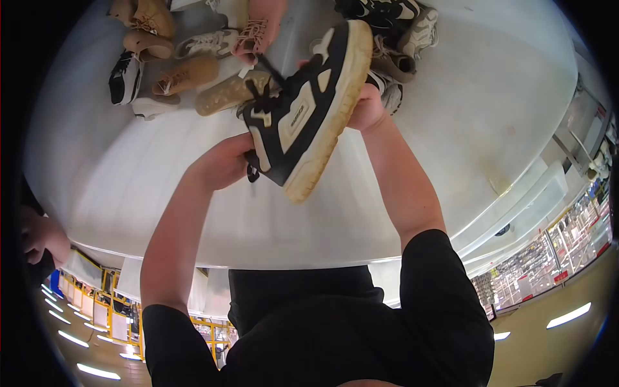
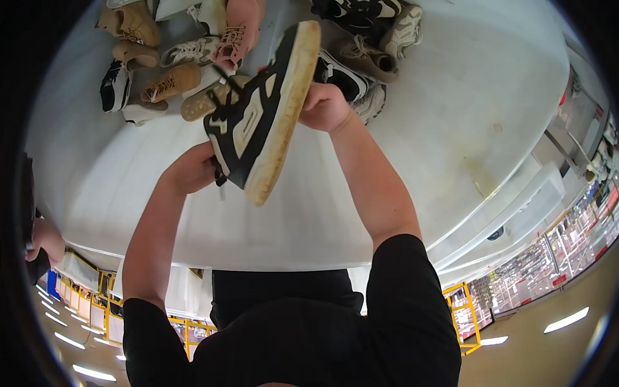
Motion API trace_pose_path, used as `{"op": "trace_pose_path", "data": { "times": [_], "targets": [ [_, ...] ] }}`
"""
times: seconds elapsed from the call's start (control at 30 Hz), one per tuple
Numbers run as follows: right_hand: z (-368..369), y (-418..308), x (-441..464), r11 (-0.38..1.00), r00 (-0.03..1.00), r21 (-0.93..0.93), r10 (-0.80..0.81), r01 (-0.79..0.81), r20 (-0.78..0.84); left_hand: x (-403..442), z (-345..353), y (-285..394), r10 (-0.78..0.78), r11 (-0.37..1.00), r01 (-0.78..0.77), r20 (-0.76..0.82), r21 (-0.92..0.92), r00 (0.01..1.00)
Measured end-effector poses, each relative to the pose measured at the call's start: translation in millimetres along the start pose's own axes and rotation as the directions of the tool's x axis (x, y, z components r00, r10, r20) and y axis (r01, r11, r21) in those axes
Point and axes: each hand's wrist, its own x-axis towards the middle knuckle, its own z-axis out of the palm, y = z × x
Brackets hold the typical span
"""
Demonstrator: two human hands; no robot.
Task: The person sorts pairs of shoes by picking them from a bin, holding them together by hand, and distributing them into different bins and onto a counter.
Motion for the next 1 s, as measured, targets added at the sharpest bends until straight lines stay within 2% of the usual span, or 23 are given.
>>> {"op": "trace_pose_path", "data": {
  "times": [0.03,0.07,0.1,0.13,0.2,0.23,0.27,0.3,0.33,0.37,0.4,0.43,0.47,0.5,0.53,0.6,0.67,0.73,0.77,0.83,0.9,0.93,1.0],
  "targets": [
    [-7,2,4,0.993,0.996,0.122,0.019,-0.008,-0.091,10,-1,-4,0.015,0.998,-0.011,0.061,-0.059,0.998],
    [-16,11,17,0.987,0.996,0.156,0.034,-0.020,-0.087,19,-3,-7,0.028,0.993,-0.014,0.122,-0.117,0.992],
    [-18,19,30,0.981,0.995,0.191,0.048,-0.032,-0.082,-18,-3,10,0.025,0.996,-0.025,-0.006,-0.080,1.000],
    [-17,24,46,0.973,0.995,0.225,0.063,-0.044,-0.078,-5,11,7,0.065,0.997,-0.070,-0.116,-0.037,0.991],
    [-9,6,45,0.966,0.948,-0.189,0.114,-0.175,-0.297,3,30,-8,0.162,0.982,-0.111,-0.371,0.154,0.915],
    [-15,1,64,0.968,0.972,-0.227,0.056,-0.109,-0.228,-2,27,-13,0.246,0.962,-0.164,-0.438,0.217,0.865],
    [-89,16,93,0.968,0.903,-0.240,-0.043,-0.067,-0.427,-6,27,-10,0.238,0.956,-0.112,-0.497,0.271,0.834],
    [-99,-1,104,0.873,0.718,-0.478,-0.273,-0.094,-0.640,-7,24,-5,0.237,0.945,-0.061,-0.547,0.321,0.803],
    [-132,-17,115,0.847,0.586,-0.515,-0.353,-0.132,-0.730,-6,11,-10,0.276,0.927,-0.061,-0.562,0.371,0.780],
    [-176,-35,129,0.880,0.495,-0.459,-0.345,-0.125,-0.797,-9,8,-10,0.283,0.924,-0.058,-0.575,0.377,0.768],
    [-225,-55,142,0.927,0.446,-0.363,-0.286,-0.095,-0.848,-12,8,-10,0.382,0.868,-0.048,-0.604,0.493,0.700],
    [-283,-72,152,0.961,0.446,-0.271,-0.220,-0.053,-0.868,-12,12,-11,0.482,0.799,-0.028,-0.610,0.601,0.629],
    [-265,-84,165,0.952,0.352,-0.288,-0.235,-0.105,-0.906,-18,21,-5,0.484,0.818,-0.032,-0.656,0.575,0.579],
    [-161,-90,170,0.975,0.200,-0.190,-0.164,-0.118,-0.966,-24,19,-6,0.477,0.821,-0.014,-0.671,0.571,0.568],
    [-192,-97,175,0.978,0.318,-0.188,-0.150,-0.092,-0.936,-30,18,-6,0.519,0.776,0.003,-0.642,0.631,0.564],
    [-248,-100,187,0.974,0.377,-0.223,-0.192,-0.040,-0.906,-38,16,-5,0.573,0.719,0.017,-0.606,0.695,0.552],
    [-266,-109,181,0.966,0.423,-0.257,-0.238,0.011,-0.874,-41,24,-9,0.530,0.818,-0.132,-0.644,0.560,0.551],
    [-255,-101,169,0.939,0.489,-0.331,-0.250,-0.087,-0.836,-47,18,-12,0.528,0.840,-0.211,-0.661,0.500,0.534],
    [-253,-93,152,0.793,0.542,-0.558,-0.366,-0.243,-0.756,-52,17,-16,0.520,0.854,-0.289,-0.672,0.434,0.527],
    [-229,-81,122,0.670,0.577,-0.674,-0.431,-0.311,-0.694,-56,11,-28,0.565,0.825,-0.356,-0.663,0.439,0.491],
    [-205,-86,74,0.924,0.588,-0.377,-0.274,-0.056,-0.761,-40,20,-36,0.610,0.789,-0.431,-0.643,0.438,0.462],
    [-189,-83,54,0.988,0.665,-0.094,-0.154,0.125,-0.731,-40,24,-36,0.608,0.792,-0.406,-0.649,0.455,0.458],
    [-157,-74,6,0.992,0.686,0.017,-0.073,0.124,-0.724,-40,28,-38,0.619,0.784,-0.392,-0.646,0.480,0.446]
  ]
}}
